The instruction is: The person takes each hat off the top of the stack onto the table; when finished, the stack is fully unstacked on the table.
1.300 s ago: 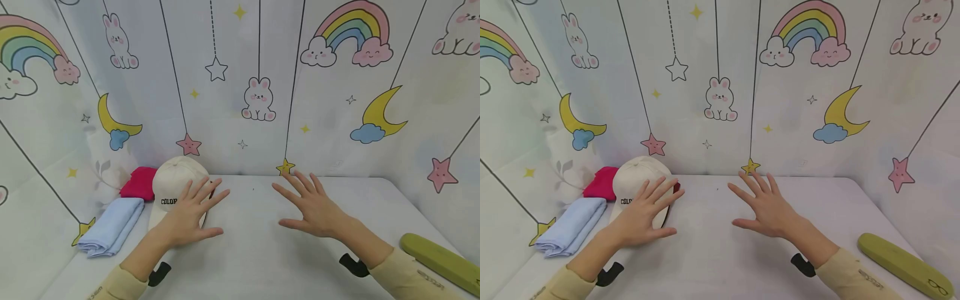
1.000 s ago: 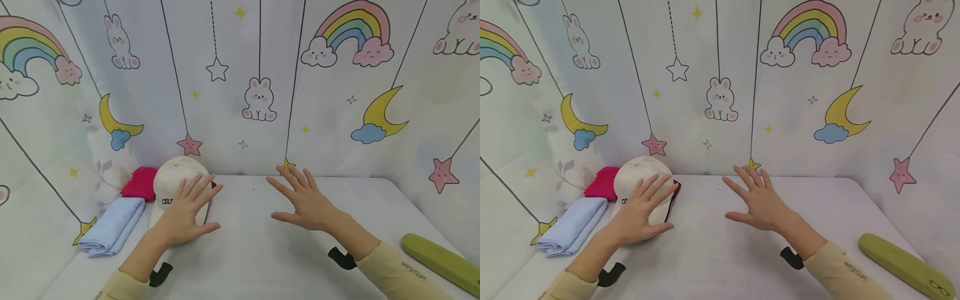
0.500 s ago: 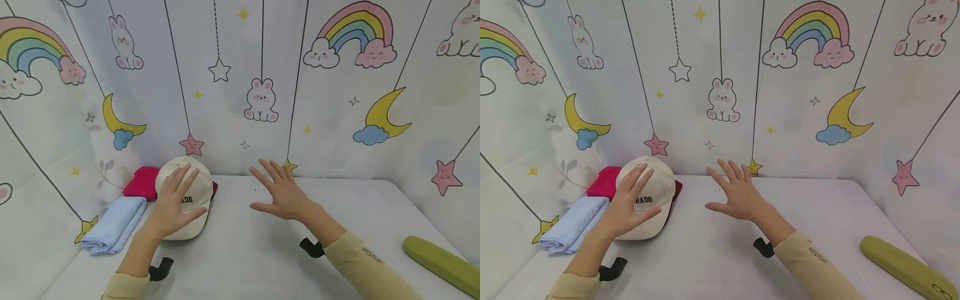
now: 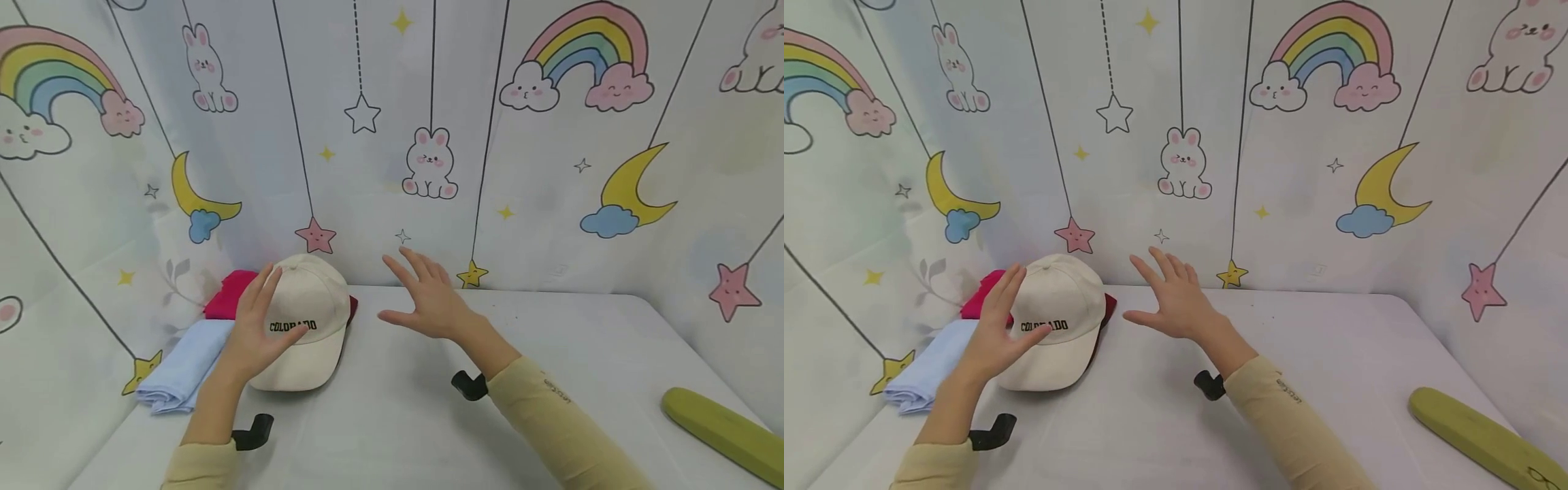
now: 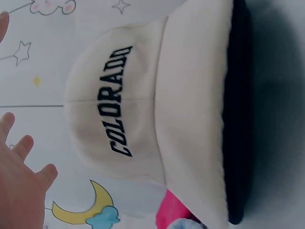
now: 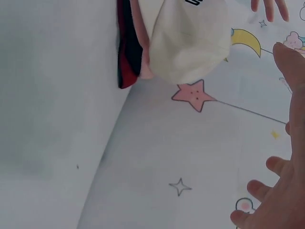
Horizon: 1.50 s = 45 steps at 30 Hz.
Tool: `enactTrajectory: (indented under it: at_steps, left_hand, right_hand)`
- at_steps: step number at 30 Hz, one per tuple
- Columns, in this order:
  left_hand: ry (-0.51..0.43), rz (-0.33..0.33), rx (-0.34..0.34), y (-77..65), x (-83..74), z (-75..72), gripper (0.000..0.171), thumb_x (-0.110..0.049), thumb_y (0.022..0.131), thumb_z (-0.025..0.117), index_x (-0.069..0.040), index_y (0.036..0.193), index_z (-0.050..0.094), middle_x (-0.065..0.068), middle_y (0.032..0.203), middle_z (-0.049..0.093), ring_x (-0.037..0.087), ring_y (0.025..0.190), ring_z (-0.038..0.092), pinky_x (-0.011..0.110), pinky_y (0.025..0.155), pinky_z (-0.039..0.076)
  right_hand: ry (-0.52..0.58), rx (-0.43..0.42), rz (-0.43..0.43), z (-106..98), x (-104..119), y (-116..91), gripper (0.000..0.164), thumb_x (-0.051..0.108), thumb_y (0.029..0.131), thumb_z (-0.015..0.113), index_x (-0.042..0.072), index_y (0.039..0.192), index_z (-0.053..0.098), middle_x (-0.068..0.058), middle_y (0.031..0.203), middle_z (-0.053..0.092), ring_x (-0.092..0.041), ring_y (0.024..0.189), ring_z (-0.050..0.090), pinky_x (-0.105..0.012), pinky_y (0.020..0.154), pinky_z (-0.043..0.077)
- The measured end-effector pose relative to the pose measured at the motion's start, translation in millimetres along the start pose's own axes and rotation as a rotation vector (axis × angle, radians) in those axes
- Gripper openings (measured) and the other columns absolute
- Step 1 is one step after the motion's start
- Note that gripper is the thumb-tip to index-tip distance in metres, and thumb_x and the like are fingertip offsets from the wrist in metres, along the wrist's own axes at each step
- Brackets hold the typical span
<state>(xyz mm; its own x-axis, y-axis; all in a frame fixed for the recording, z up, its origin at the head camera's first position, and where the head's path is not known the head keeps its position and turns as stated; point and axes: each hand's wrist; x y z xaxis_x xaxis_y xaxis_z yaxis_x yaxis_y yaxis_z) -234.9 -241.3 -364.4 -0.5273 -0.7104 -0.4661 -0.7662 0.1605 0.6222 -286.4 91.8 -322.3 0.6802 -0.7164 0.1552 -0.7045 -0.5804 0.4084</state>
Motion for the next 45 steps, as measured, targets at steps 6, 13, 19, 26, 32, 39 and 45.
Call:
enactTrajectory:
  at_steps: [6,13,19,26,32,39,45]
  left_hand:
    - [-0.045,-0.075,-0.013,-8.3,17.8,-2.3,0.104,-0.020,0.080,0.082,-0.023,0.162,0.020,0.009,0.165,0.017,0.038,0.148,0.015,0.078,0.101,0.028]
    - [-0.093,-0.129,-0.053,-15.1,37.2,-5.1,0.101,-0.020,0.082,0.082,-0.021,0.162,0.020,0.010,0.165,0.020,0.035,0.150,0.015,0.074,0.108,0.022]
    - [-0.099,-0.234,-0.018,-20.9,47.8,-2.8,0.101,-0.028,0.086,0.080,-0.025,0.163,0.016,0.014,0.164,0.019,0.039,0.148,0.017,0.076,0.104,0.026]
    - [-0.069,-0.324,0.034,-25.8,58.7,0.1,0.100,-0.036,0.088,0.077,-0.017,0.163,0.014,0.020,0.162,0.021,0.043,0.146,0.022,0.072,0.105,0.030]
    - [-0.108,-0.364,0.068,-30.7,66.0,0.9,0.100,-0.033,0.090,0.076,-0.007,0.162,0.012,0.024,0.161,0.022,0.043,0.143,0.028,0.062,0.107,0.037]
    - [-0.151,-0.396,0.082,-35.5,75.5,2.5,0.099,-0.033,0.092,0.075,-0.002,0.161,0.011,0.029,0.149,0.037,0.047,0.130,0.043,0.062,0.105,0.040]
    - [-0.133,-0.448,0.132,-37.2,76.3,2.0,0.097,-0.035,0.092,0.074,0.001,0.159,0.014,0.031,0.145,0.041,0.047,0.125,0.048,0.060,0.103,0.042]
  right_hand:
    - [0.029,0.011,0.019,9.5,10.7,20.2,0.092,0.062,0.091,0.063,0.026,0.163,0.019,-0.012,0.166,0.014,-0.041,0.146,0.022,-0.061,0.117,0.017]
    - [0.069,0.020,0.040,20.7,23.9,43.7,0.093,0.062,0.091,0.064,0.028,0.163,0.017,-0.010,0.165,0.015,-0.039,0.146,0.023,-0.062,0.115,0.022]
    - [0.114,0.029,0.062,32.7,32.3,62.0,0.091,0.059,0.091,0.066,0.028,0.163,0.019,-0.010,0.163,0.019,-0.043,0.140,0.033,-0.061,0.111,0.032]
    - [0.163,0.042,0.114,47.0,40.8,75.7,0.090,0.057,0.092,0.066,0.028,0.163,0.019,-0.011,0.159,0.026,-0.039,0.133,0.042,-0.057,0.103,0.043]
    - [0.294,0.065,0.152,60.8,47.3,80.8,0.089,0.052,0.094,0.066,0.024,0.163,0.019,-0.014,0.153,0.031,-0.037,0.130,0.044,-0.054,0.100,0.047]
    - [0.354,0.038,0.195,80.0,51.4,89.4,0.084,0.045,0.094,0.069,0.019,0.161,0.026,-0.016,0.141,0.044,-0.029,0.121,0.051,-0.047,0.099,0.048]
    - [0.379,0.057,0.233,90.1,56.1,92.7,0.081,0.043,0.094,0.070,0.017,0.159,0.031,-0.013,0.131,0.050,-0.023,0.112,0.055,-0.041,0.095,0.049]
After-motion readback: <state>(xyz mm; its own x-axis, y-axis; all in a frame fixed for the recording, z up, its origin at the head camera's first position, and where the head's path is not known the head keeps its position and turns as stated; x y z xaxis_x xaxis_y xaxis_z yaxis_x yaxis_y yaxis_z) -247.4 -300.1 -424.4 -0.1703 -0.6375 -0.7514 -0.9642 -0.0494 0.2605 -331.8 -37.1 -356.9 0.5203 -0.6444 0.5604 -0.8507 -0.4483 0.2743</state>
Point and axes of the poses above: each hand's wrist, its own y-axis towards the middle knuckle, its own z-axis out of the palm, x = y × z
